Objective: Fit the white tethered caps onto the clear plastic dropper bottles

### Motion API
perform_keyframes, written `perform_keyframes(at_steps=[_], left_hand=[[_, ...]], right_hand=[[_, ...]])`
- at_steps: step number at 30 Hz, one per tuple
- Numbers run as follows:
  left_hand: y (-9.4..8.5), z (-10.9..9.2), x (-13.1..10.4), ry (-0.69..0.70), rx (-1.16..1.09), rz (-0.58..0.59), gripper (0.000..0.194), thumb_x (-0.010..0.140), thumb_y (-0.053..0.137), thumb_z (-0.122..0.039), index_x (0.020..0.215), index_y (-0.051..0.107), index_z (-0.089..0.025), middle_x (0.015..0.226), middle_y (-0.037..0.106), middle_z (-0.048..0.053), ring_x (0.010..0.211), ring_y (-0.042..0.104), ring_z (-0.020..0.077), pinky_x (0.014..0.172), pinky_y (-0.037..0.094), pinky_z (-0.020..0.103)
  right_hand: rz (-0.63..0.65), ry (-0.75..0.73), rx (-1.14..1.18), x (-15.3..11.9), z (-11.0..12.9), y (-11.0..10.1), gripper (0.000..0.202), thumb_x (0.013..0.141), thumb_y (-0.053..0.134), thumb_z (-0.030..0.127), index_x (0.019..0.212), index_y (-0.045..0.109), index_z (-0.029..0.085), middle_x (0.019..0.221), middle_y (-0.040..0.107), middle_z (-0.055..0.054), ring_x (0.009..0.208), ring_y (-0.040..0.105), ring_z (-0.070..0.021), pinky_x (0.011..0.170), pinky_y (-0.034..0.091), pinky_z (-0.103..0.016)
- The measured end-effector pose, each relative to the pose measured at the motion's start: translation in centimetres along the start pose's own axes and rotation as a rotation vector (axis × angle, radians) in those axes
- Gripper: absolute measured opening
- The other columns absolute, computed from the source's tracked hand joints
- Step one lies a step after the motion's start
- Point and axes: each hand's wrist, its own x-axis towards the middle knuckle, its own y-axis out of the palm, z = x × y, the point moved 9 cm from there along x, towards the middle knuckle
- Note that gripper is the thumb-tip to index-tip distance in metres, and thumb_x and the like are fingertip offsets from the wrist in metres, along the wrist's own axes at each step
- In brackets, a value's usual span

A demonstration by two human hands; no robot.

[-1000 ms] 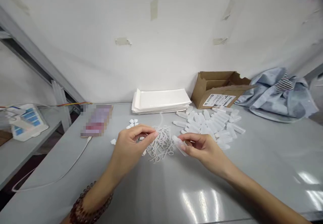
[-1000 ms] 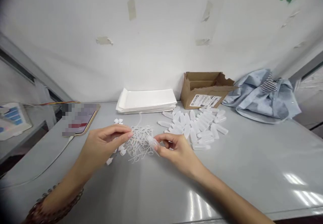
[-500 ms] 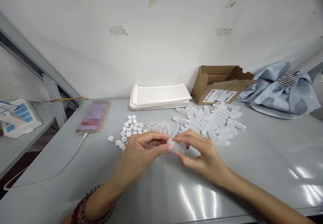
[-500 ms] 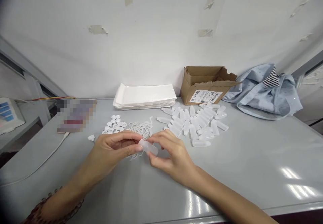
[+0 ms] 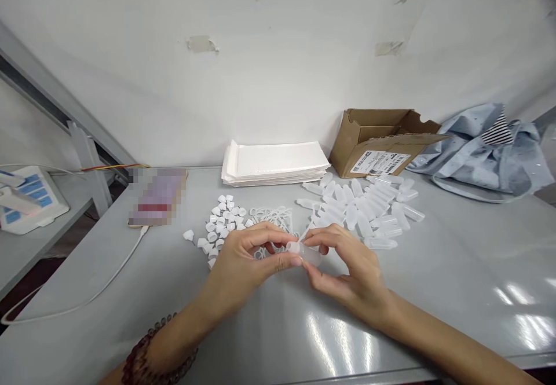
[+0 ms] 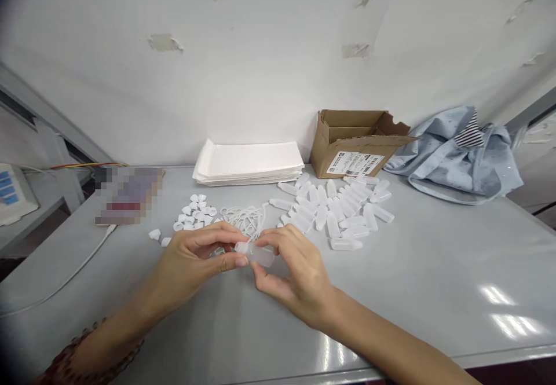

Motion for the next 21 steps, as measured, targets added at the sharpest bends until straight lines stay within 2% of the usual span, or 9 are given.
perform_keyframes(at_steps=[4,9,12,15,18,21], left_hand=[[0.2,0.3,0.1,-0.009,-0.027,0.026,0.013,0.071,0.078,-0.032,0.083,0.076,-0.032,0.084,0.068,-0.002,0.081,0.058,0.0144,0.072,0.044,0.026],[0.4,0.1,0.4,-0.004,0.026,0.078,0.01,0.074,0.075,-0.031,0.084,0.076,-0.029,0.083,0.069,-0.001,0.077,0.056,0.0145,0.071,0.044,0.027],[0.7,0.0,0.4,-0.027,0.098,0.128,0.011,0.078,0.07,-0.033,0.085,0.076,-0.028,0.086,0.069,0.0,0.082,0.057,0.0167,0.074,0.045,0.028],[0.6,0.1,0.4,-0.076,0.18,0.143,0.022,0.075,0.071,-0.039,0.094,0.075,-0.028,0.092,0.069,0.0,0.08,0.057,0.017,0.075,0.046,0.03],[-0.1,0.6,0.4,-0.148,0.232,0.115,0.038,0.071,0.073,-0.046,0.104,0.071,-0.028,0.095,0.069,0.001,0.08,0.059,0.0176,0.074,0.049,0.03],[-1.1,0.6,0.6,-0.156,0.22,0.042,0.035,0.076,0.068,-0.047,0.103,0.07,-0.025,0.094,0.07,0.002,0.086,0.063,0.019,0.076,0.05,0.03]], right_hand=[[0.001,0.068,0.025,0.0,-0.4,0.0,0.025,0.079,0.065,0.013,0.099,0.052,0.021,0.086,0.064,-0.001,0.068,0.052,-0.0127,0.063,0.048,-0.027],[0.035,-0.116,-0.043,0.3,0.9,0.2,0.033,0.084,0.061,0.011,0.115,0.057,0.018,0.088,0.065,-0.006,0.074,0.055,-0.0153,0.064,0.049,-0.03],[0.043,-0.144,-0.081,0.3,1.1,0.3,0.034,0.085,0.06,0.01,0.117,0.06,0.018,0.089,0.065,-0.007,0.074,0.056,-0.016,0.062,0.051,-0.03],[0.082,-0.092,-0.084,0.5,0.9,0.3,0.028,0.085,0.06,0.012,0.112,0.065,0.02,0.089,0.067,-0.007,0.074,0.058,-0.0163,0.063,0.052,-0.031],[0.199,0.021,-0.001,0.6,0.4,0.6,0.025,0.084,0.06,0.016,0.107,0.069,0.021,0.085,0.069,-0.006,0.071,0.06,-0.0155,0.062,0.052,-0.029],[0.354,0.187,0.066,-0.2,-0.5,1.6,0.025,0.08,0.062,0.014,0.101,0.072,0.021,0.079,0.069,-0.003,0.059,0.057,-0.0117,0.055,0.047,-0.024]])
